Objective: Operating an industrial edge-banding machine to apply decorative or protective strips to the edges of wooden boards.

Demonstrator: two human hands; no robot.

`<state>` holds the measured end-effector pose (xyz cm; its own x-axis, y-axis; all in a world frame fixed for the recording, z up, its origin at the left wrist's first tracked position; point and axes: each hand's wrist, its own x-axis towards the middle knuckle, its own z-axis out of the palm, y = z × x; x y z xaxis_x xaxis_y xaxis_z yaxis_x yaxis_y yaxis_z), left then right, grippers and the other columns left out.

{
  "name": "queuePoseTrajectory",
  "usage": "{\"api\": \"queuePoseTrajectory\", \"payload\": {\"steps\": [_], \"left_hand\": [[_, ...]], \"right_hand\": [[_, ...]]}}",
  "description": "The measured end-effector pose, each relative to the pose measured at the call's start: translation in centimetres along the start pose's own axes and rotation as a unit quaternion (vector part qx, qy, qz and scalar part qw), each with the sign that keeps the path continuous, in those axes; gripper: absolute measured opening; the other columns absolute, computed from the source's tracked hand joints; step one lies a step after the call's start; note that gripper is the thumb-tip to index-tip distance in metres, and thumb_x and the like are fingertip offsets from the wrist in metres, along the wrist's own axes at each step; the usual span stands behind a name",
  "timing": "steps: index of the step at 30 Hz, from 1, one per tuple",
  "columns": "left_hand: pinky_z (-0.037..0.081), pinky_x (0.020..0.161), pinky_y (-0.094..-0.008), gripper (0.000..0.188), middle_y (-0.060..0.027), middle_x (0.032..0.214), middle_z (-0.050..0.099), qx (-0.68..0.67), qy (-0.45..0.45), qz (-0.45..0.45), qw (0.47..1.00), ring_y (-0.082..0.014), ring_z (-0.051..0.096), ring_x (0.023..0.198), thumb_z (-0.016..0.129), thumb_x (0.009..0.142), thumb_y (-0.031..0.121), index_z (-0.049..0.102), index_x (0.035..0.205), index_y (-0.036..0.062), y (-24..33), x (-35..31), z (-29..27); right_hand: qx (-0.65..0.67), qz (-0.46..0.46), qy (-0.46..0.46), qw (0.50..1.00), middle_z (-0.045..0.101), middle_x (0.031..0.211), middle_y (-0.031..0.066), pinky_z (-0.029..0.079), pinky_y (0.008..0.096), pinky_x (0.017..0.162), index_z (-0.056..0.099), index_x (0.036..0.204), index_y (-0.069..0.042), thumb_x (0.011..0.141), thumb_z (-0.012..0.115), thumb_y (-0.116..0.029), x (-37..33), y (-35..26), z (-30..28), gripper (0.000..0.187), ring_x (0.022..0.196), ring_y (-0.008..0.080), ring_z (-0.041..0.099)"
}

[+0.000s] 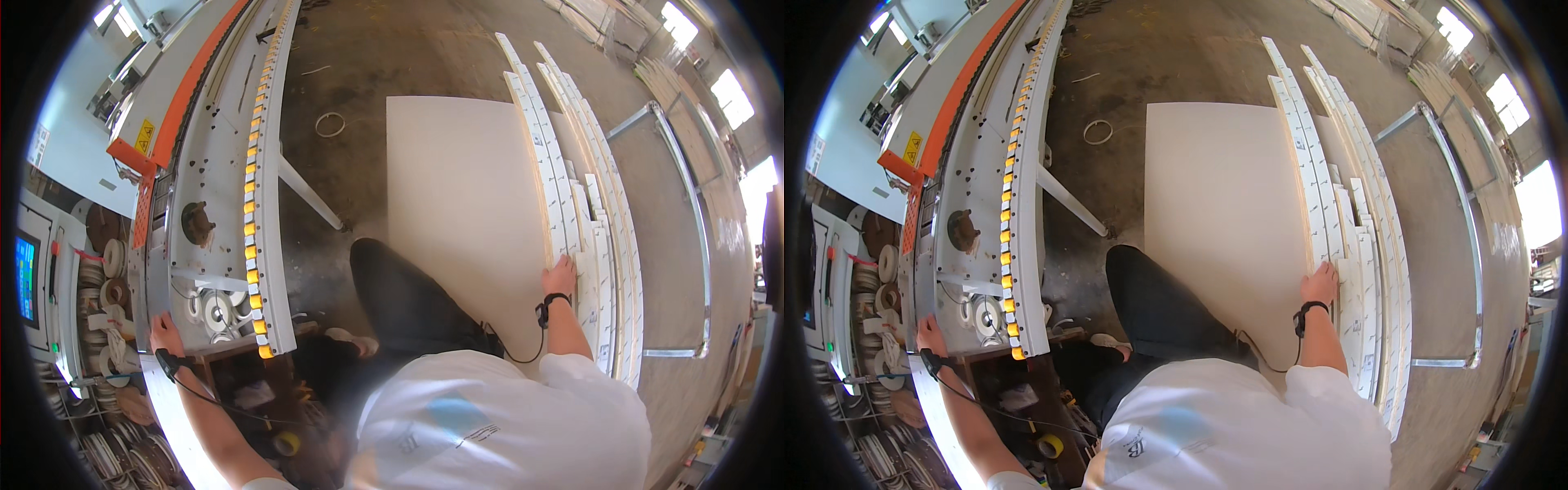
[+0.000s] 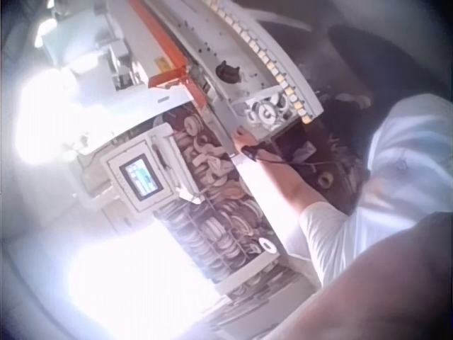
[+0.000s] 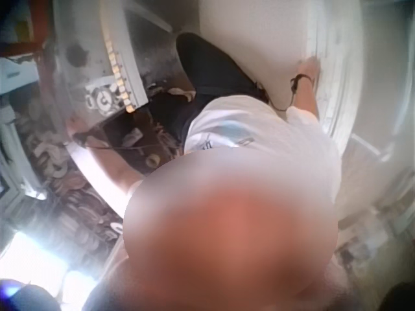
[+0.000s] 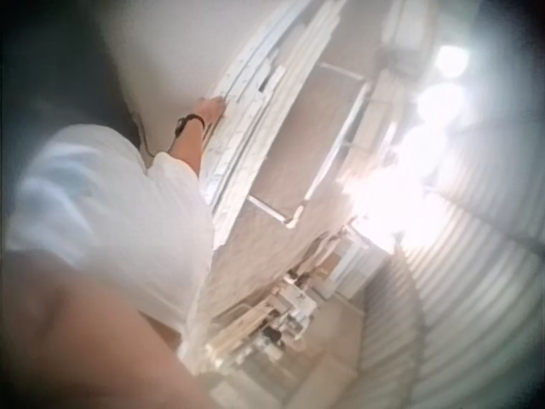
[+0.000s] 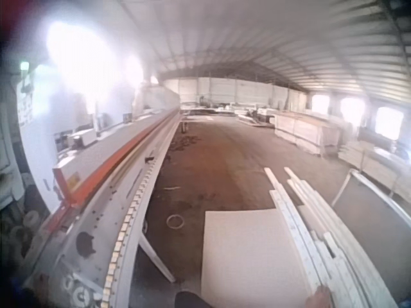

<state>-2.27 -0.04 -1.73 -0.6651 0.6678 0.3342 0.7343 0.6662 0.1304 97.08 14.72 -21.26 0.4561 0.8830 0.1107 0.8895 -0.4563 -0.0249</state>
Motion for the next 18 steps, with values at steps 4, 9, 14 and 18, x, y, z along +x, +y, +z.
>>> {"api": "queuePoseTrajectory", "payload": {"steps": [4, 9, 14, 18], "left_hand": [[0.052, 0.08, -0.0602, 0.045, -0.0239, 0.098, 0.074, 0.02, 0.0, -0.003, 1.0, -0.0501, 0.069, 0.093, 0.053, 0.109, 0.045, 0.07, 0.096, 0.0052, -0.8, -0.1, 0.5], [0.052, 0.079, -0.0602, 0.046, -0.0242, 0.098, 0.074, 0.014, 0.001, -0.001, 1.0, -0.0498, 0.07, 0.093, 0.053, 0.109, 0.045, 0.07, 0.096, 0.0046, -1.5, 0.0, 0.7], [0.052, 0.08, -0.0596, 0.047, -0.0242, 0.098, 0.074, 0.008, 0.003, 0.001, 1.0, -0.0494, 0.07, 0.095, 0.053, 0.108, 0.046, 0.071, 0.096, 0.0043, -1.3, 0.3, 0.6], [0.053, 0.081, -0.059, 0.047, -0.0236, 0.1, 0.075, 0.009, -0.01, -0.023, 1.0, -0.0487, 0.07, 0.097, 0.054, 0.107, 0.049, 0.072, 0.098, 0.0061, 0.0, 0.2, 0.0]], "right_hand": [[0.019, 0.034, -0.001, 0.999, 0.06, 0.147, 0.0183, 0.048, 0.0498, 0.115, 0.058, 0.141, -0.004, 0.084, 0.083, -0.024, 0.2, -0.7, -0.2, 0.065, 0.136, 0.0394, 0.057], [0.055, 0.062, 0.008, 0.996, 0.062, 0.141, 0.0176, 0.051, 0.0477, 0.111, 0.06, 0.138, -0.005, 0.079, 0.088, -0.033, -2.2, 0.1, -0.6, 0.071, 0.132, 0.0388, 0.059], [0.06, 0.138, -0.051, 0.987, 0.064, 0.137, 0.0154, 0.055, 0.0507, 0.105, 0.065, 0.133, -0.008, 0.072, 0.087, -0.044, -4.6, -1.0, -2.3, 0.074, 0.129, 0.0372, 0.062], [0.108, 0.141, -0.008, 0.984, 0.067, 0.131, 0.0132, 0.057, 0.0534, 0.1, 0.069, 0.128, -0.012, 0.073, 0.084, -0.039, -5.0, -2.6, -3.5, 0.063, 0.123, 0.0384, 0.066]]}}
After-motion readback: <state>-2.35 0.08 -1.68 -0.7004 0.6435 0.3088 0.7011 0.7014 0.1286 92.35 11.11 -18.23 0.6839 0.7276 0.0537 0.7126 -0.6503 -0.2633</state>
